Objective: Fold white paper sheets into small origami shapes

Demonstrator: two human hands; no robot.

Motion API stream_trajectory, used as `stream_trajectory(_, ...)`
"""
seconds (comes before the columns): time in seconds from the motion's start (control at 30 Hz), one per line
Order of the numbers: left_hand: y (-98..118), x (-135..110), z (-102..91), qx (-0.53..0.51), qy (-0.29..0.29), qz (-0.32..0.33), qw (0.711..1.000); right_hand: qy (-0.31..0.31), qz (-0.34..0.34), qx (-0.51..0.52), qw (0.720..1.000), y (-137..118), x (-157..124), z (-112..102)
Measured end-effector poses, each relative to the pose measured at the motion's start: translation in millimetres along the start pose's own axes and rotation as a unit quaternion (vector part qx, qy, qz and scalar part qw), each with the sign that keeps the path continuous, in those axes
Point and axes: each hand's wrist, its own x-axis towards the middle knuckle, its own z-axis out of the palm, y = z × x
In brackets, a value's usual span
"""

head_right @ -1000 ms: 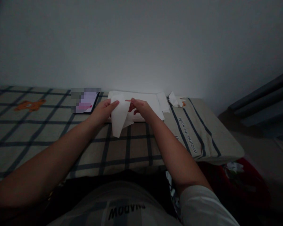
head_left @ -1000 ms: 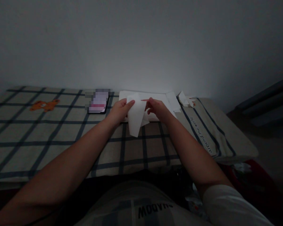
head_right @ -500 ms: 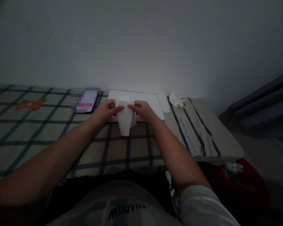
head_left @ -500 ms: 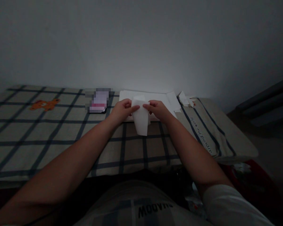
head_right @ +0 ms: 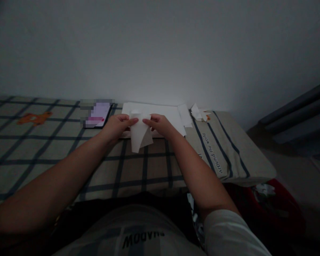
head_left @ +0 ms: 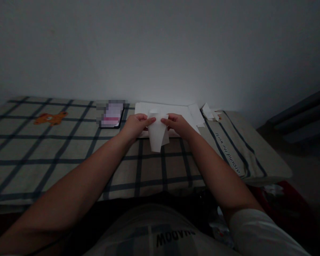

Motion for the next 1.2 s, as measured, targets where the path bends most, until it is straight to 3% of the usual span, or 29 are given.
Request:
stream_trajectory(0.37, 1.4, -0.2, -3.7, 0.033, -0.048, -0.014, 0.998, 0.029, 0.014, -0.055, 0.998, -1.3, 0.5, -0.4)
stream_trajectory(0.73, 1.6, 1.5, -0.8, 0.071, -0.005, 0.012, 0.997, 0.124, 0.011, 0.014, 0.992, 2.9, 4.8, 1.0)
stream_trajectory(0.93, -2.8, 6.7, -2.7, 0.084, 0.017, 0.053, 0.995, 0.147, -0.012, -0.015, 0.989, 7.3, 6.6, -0.1)
stream_trajectory(1.07, -6.5, 9.9, -5.4, 0.114, 0.013, 0.081, 0.990, 0.168, -0.038, -0.038, 0.984, 10.8, 8.7, 0.1)
stream_trajectory(1.2, -6.9, 10.2, -7.0, 0.156, -0.015, 0.099, 0.983, 0.173, -0.048, 0.011, 0.984, 12.9, 10.5, 1.0)
